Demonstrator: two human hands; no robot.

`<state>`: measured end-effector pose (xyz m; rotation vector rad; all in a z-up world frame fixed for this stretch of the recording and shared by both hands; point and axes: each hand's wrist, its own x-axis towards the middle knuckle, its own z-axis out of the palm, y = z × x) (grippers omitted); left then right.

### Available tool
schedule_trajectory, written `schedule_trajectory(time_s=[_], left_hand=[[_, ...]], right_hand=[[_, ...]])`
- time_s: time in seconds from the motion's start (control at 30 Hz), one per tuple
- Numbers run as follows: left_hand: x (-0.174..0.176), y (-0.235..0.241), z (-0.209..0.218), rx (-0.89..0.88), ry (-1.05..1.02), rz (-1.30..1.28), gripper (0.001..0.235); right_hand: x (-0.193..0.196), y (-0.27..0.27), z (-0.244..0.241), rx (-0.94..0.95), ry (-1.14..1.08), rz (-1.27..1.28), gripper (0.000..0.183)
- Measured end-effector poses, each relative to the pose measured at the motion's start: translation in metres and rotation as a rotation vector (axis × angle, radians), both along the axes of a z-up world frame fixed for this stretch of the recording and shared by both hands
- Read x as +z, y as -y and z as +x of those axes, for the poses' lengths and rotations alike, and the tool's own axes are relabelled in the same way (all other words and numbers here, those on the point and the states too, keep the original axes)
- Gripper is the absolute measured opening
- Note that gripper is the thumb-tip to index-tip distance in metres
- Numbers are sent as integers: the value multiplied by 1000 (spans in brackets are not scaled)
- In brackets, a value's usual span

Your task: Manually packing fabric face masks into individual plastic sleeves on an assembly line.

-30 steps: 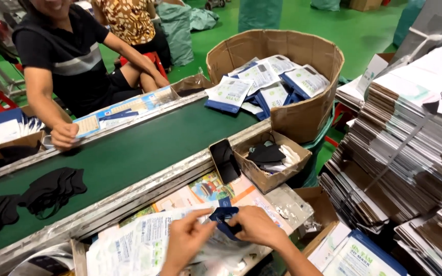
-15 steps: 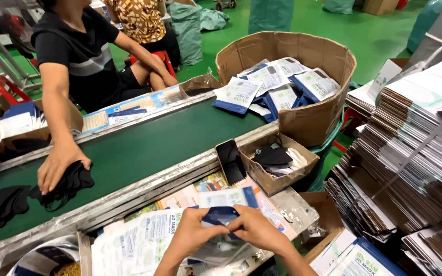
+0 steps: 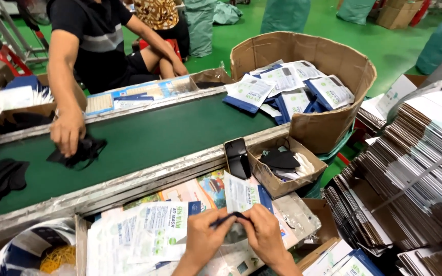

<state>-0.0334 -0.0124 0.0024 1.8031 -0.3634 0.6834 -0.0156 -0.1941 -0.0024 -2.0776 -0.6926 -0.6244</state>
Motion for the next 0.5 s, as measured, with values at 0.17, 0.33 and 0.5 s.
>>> schedule_trajectory(time_s=[0.17,0.33,0.5], left_hand=[[10,-47,15,-96,-433,-114,19],[12,-60,19,33,-522,-184,27],[27,-72,12,398,47,58,51]], right_hand=[[22,-5,6,79,-15,-77,16],[-19,-4,45,44,-97,-186,14],[-29,51,163,-285,260,-528,32]])
